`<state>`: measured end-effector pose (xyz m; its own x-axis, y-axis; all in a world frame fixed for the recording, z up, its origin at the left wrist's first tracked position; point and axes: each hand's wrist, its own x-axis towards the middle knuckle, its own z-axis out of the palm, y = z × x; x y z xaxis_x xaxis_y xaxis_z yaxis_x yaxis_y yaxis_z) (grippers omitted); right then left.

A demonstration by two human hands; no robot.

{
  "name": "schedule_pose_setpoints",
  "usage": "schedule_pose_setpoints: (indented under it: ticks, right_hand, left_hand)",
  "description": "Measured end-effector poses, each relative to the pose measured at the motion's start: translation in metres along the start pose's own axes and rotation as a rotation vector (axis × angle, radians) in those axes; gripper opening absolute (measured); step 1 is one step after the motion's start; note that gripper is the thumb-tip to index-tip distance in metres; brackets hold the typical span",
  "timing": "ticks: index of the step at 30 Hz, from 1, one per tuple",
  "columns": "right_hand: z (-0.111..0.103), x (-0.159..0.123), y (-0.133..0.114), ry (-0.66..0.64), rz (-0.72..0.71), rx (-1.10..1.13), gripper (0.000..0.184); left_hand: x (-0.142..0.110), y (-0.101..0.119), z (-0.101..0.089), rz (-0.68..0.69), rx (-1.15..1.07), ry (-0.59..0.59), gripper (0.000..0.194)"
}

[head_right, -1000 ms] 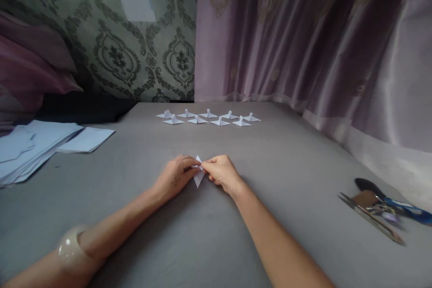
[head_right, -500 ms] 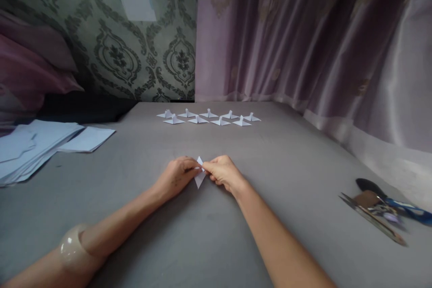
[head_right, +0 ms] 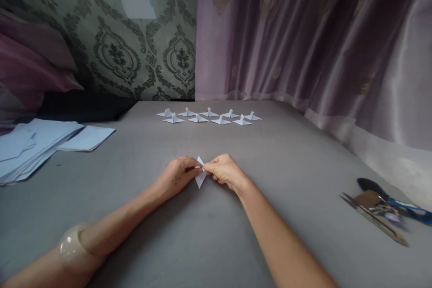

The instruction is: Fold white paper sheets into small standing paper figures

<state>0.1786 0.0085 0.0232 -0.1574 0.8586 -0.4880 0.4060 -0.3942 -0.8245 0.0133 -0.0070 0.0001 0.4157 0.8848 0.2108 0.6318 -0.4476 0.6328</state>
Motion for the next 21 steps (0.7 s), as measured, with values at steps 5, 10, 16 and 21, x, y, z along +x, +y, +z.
schedule_pose_setpoints:
  ticks: [5,10,16,21]
  right_hand:
    - [-0.0013,0.0001,-0.0001,-0.001,0.005,-0.022,0.022]
    - [-0.0039,0.0021,0.0016,-0.009,0.007,-0.020,0.020]
    - [-0.0087,0.0049,0.0040,-0.039,0.011,0.005,0.016]
    - [-0.0093,0.0072,0.0073,-0.029,-0.009,0.065,0.017]
  left_hand:
    - [-0.0003,0.0003,-0.0003,0.004,-0.025,0.005,0.018]
    - [-0.0001,0.0025,0.0001,0.016,-0.028,0.019,0.019]
    - [0.0004,0.0022,0.0028,0.049,-0.002,0.052,0.020]
    - [0.0009,0.0019,0.0014,-0.007,-0.028,0.089,0.019]
